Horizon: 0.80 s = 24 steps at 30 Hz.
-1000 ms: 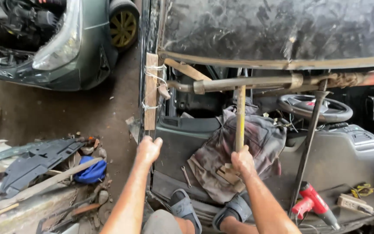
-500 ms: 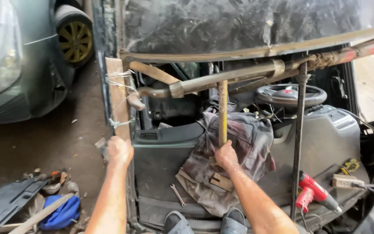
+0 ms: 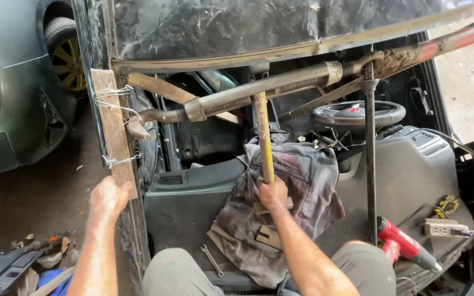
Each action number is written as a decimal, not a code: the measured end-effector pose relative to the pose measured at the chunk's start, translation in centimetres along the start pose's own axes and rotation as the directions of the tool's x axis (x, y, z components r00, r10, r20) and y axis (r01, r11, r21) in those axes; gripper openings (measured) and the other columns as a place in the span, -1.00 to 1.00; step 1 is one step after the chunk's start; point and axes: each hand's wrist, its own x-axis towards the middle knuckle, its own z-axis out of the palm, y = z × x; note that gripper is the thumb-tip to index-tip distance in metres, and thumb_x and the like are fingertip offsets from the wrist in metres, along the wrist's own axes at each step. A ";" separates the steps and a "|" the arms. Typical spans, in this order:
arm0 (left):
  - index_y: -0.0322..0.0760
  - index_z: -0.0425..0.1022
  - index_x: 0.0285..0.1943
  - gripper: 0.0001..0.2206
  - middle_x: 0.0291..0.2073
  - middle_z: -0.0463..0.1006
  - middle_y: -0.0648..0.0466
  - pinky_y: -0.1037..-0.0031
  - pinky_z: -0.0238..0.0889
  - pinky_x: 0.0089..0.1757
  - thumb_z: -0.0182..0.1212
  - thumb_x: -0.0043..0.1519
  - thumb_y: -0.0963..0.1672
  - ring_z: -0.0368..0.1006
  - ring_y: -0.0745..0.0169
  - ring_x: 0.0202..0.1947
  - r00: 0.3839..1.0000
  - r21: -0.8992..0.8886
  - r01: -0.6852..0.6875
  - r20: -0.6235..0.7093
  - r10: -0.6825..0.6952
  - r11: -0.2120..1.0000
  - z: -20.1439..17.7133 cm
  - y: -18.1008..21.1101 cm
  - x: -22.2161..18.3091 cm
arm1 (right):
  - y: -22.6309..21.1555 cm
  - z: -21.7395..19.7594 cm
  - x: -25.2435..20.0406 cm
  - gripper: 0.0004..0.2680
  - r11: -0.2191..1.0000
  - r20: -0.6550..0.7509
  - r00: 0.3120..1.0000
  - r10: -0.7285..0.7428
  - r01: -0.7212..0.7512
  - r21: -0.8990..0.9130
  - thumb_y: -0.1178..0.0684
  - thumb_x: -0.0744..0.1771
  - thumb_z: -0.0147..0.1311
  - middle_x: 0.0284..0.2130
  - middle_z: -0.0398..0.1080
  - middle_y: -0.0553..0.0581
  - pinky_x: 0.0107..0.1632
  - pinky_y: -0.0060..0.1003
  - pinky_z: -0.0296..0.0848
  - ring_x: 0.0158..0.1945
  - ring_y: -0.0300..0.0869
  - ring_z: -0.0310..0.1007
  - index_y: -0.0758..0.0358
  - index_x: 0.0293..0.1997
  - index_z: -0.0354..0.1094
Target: The person uses a red heat gun to heat the windshield seal of a damaged car, then works wooden wedges along the glass edge and taps them with a hammer. They tighten a turnbuckle-style pull rig across the windshield frame and resume heating the seal around the glass.
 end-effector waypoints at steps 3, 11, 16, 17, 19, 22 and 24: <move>-0.56 0.54 0.00 -0.46 -0.07 0.58 -0.48 -0.04 0.33 0.06 0.32 0.20 0.09 0.48 -0.50 0.04 1.000 0.038 -0.016 -0.013 0.016 0.999 0.9 -0.7 0.3 | 0.0 -0.4 -0.2 -0.67 1.000 0.013 1.000 0.012 -0.012 0.001 -0.22 0.24 0.21 -0.21 0.55 0.36 0.00 0.02 0.49 -0.05 0.21 0.54 0.15 -0.05 0.52; -0.56 0.57 0.01 -0.42 -0.07 0.59 -0.48 0.00 0.35 0.09 0.31 0.18 0.12 0.50 -0.47 0.05 0.997 0.043 -0.023 -0.077 0.026 0.999 0.4 0.5 -0.2 | 0.2 2.0 1.7 -0.66 0.998 -0.021 1.000 -0.016 0.017 0.055 -0.22 0.24 0.20 -0.17 0.53 0.38 0.03 0.04 0.47 -0.01 0.22 0.51 0.15 -0.02 0.53; -0.53 0.57 0.04 -0.42 -0.04 0.58 -0.47 0.01 0.35 0.10 0.31 0.19 0.13 0.50 -0.44 0.08 0.998 0.075 0.001 -0.066 0.004 0.997 0.5 1.1 1.2 | 0.7 3.8 4.2 -0.68 0.995 0.037 0.999 -0.021 0.017 0.097 -0.16 0.24 0.18 -0.18 0.54 0.39 0.03 0.01 0.49 -0.02 0.21 0.54 0.19 -0.04 0.54; -0.52 0.56 0.05 -0.43 0.00 0.57 -0.46 0.00 0.34 0.09 0.31 0.20 0.11 0.49 -0.44 0.10 0.998 0.057 0.051 -0.030 -0.050 0.997 0.4 1.5 1.2 | 1.0 4.1 4.8 -0.68 0.997 0.062 0.998 -0.031 0.026 0.070 -0.16 0.23 0.20 -0.19 0.55 0.40 0.03 -0.01 0.50 -0.03 0.20 0.55 0.24 -0.08 0.54; -0.52 0.56 0.07 -0.45 0.03 0.55 -0.44 -0.02 0.34 0.09 0.30 0.21 0.10 0.47 -0.43 0.12 0.993 0.042 0.112 0.016 -0.113 0.993 0.0 2.0 0.5 | 1.2 3.7 5.1 -0.67 0.999 0.097 0.995 -0.036 0.033 0.033 -0.16 0.23 0.22 -0.21 0.55 0.41 0.02 -0.02 0.51 -0.04 0.20 0.56 0.30 -0.11 0.54; -0.53 0.56 0.09 -0.43 0.06 0.57 -0.45 0.02 0.36 0.11 0.28 0.25 0.11 0.49 -0.42 0.13 0.991 0.052 0.133 -0.011 -0.132 0.990 -0.1 2.9 0.5 | 0.1 2.0 6.7 -0.66 0.997 0.090 0.993 -0.082 0.083 0.000 -0.16 0.20 0.26 -0.23 0.55 0.41 -0.01 -0.03 0.50 -0.07 0.19 0.57 0.35 -0.16 0.55; -0.48 0.54 0.14 -0.45 0.10 0.54 -0.43 -0.01 0.33 0.12 0.31 0.22 0.09 0.46 -0.41 0.17 0.987 0.033 0.159 -0.018 -0.159 0.987 0.0 2.7 0.2 | -0.7 1.3 8.1 -0.64 0.994 0.118 0.987 -0.108 0.106 0.027 -0.18 0.19 0.26 -0.28 0.57 0.41 -0.07 -0.05 0.52 -0.14 0.15 0.61 0.40 -0.21 0.54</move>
